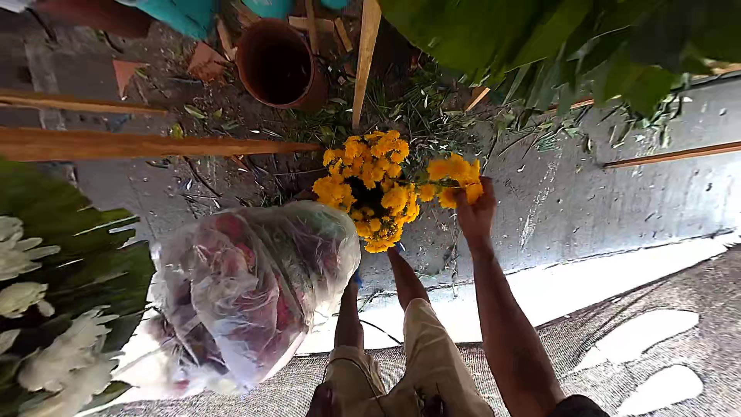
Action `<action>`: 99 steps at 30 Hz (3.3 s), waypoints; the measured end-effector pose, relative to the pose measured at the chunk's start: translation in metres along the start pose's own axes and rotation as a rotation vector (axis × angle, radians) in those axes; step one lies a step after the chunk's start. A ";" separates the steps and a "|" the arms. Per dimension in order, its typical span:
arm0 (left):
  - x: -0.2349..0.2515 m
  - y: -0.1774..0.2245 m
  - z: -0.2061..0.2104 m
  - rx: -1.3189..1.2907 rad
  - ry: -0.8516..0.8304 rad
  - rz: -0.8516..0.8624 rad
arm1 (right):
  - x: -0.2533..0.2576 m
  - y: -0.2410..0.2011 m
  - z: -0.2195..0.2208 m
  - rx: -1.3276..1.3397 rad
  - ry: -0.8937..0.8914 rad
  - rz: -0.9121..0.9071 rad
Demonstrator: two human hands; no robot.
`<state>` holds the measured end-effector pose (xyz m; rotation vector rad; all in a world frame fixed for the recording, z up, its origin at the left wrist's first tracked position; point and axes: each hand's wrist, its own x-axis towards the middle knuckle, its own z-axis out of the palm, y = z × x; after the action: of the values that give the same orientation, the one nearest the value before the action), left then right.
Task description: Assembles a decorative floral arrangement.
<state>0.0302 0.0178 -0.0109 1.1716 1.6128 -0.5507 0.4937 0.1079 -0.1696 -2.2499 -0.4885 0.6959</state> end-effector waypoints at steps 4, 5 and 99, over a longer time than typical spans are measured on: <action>0.008 0.072 -0.031 0.110 0.071 0.366 | -0.016 -0.060 -0.093 0.086 -0.023 -0.173; 0.010 0.094 -0.040 0.132 0.124 0.472 | -0.022 -0.077 -0.116 0.125 -0.032 -0.212; -0.234 -0.047 -0.194 -0.984 1.193 0.758 | -0.337 -0.843 -0.057 -0.645 0.040 -1.463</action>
<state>-0.1008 0.0564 0.2650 1.1859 1.7312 1.5322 0.1497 0.4656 0.5930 -1.6759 -2.1952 -0.3348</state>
